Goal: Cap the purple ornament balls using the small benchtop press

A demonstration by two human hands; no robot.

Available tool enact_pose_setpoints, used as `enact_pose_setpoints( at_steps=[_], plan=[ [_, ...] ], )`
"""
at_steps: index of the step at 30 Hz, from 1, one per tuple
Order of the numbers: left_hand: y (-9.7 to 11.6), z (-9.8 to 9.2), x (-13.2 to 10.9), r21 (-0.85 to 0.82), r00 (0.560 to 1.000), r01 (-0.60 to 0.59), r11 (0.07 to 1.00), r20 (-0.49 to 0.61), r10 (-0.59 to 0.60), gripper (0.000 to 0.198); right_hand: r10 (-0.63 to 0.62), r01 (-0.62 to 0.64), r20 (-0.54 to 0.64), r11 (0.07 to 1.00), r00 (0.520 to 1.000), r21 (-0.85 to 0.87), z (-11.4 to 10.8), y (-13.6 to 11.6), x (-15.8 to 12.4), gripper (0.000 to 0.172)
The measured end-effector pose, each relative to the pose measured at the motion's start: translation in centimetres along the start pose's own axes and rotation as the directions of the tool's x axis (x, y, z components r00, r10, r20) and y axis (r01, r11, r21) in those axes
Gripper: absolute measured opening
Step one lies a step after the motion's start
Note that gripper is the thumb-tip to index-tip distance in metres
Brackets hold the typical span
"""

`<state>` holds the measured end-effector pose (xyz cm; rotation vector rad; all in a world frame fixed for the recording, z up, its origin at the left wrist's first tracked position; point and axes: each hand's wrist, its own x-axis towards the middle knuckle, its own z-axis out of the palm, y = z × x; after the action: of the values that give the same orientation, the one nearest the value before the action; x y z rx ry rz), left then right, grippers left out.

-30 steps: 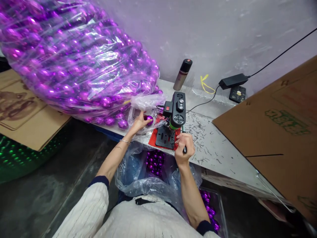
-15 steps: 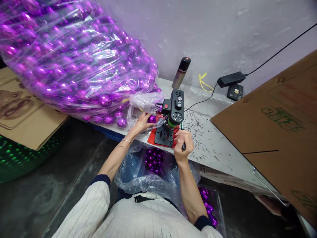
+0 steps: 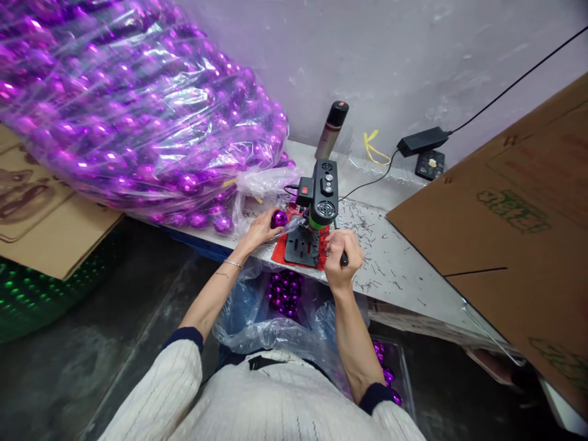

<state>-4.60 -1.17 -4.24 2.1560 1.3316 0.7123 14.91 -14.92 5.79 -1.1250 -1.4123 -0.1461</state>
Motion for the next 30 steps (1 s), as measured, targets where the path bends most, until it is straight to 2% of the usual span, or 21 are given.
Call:
enact_pose_setpoints(
  at_steps=[3, 5, 8, 10, 12, 15, 17, 18, 20, 24, 27, 30],
  plan=[
    [0.3, 0.2, 0.5, 0.003, 0.999, -0.024, 1.0, -0.022, 0.024, 0.061, -0.012, 0.012, 0.005, 1.0, 1.0, 0.007, -0.1, 0.0, 0.0, 0.031],
    [0.7, 0.1, 0.9, -0.061, 0.999, 0.007, 0.998, -0.046, -0.01, 0.06, -0.02, 0.02, 0.013, 1.0, 1.0, 0.023, -0.2, 0.0, 0.1, 0.031],
    [1.6, -0.1, 0.8, -0.339, 0.981, 0.12, 0.933, -0.106, -0.165, 0.057, -0.01, 0.009, 0.039, 0.999, 0.999, 0.033, -0.3, 0.0, 0.4, 0.03],
    [2.5, -0.3, 0.0, -0.596, 0.963, 0.147, 0.789, -0.097, -0.253, 0.055, 0.002, -0.004, 0.046, 0.999, 0.999, 0.041, -0.4, 0.0, 0.7, 0.031],
    [3.4, -0.3, -1.3, -0.782, 0.961, 0.157, 0.604, -0.02, -0.276, 0.052, 0.02, -0.021, 0.041, 0.999, 0.999, 0.042, -0.4, -0.1, 1.1, 0.031],
    [4.4, 0.6, -3.3, -0.891, 0.956, 0.223, 0.395, 0.122, -0.266, 0.051, 0.044, -0.044, 0.029, 0.999, 0.999, 0.018, -0.3, -0.4, 1.6, 0.033],
    [4.6, 1.7, -4.2, -0.902, 0.943, 0.27, 0.338, 0.177, -0.28, 0.052, 0.041, -0.041, 0.028, 0.999, 0.999, 0.014, -0.3, -0.5, 1.8, 0.033],
    [4.6, 2.3, -4.4, -0.897, 0.937, 0.285, 0.338, 0.187, -0.293, 0.053, 0.039, -0.04, 0.029, 0.999, 0.999, 0.017, -0.3, -0.6, 1.9, 0.034],
    [4.5, 3.6, -4.5, -0.873, 0.937, 0.285, 0.395, 0.168, -0.305, 0.057, 0.044, -0.045, 0.036, 0.999, 0.998, 0.024, -0.3, -0.6, 1.9, 0.034],
    [4.1, 5.4, -4.3, -0.769, 0.97, 0.198, 0.609, 0.063, -0.236, 0.06, 0.068, -0.068, 0.05, 0.998, 0.996, 0.013, -0.4, -0.5, 1.8, 0.033],
    [4.1, 5.6, -4.3, -0.615, 0.984, 0.158, 0.773, 0.032, -0.175, 0.058, 0.064, -0.064, 0.051, 0.998, 0.997, 0.009, -0.5, -0.5, 1.7, 0.033],
    [4.4, 5.1, -4.4, -0.429, 0.997, 0.054, 0.901, -0.019, -0.069, 0.057, 0.051, -0.052, 0.057, 0.999, 0.997, 0.007, -0.5, -0.6, 1.6, 0.032]
  ],
)
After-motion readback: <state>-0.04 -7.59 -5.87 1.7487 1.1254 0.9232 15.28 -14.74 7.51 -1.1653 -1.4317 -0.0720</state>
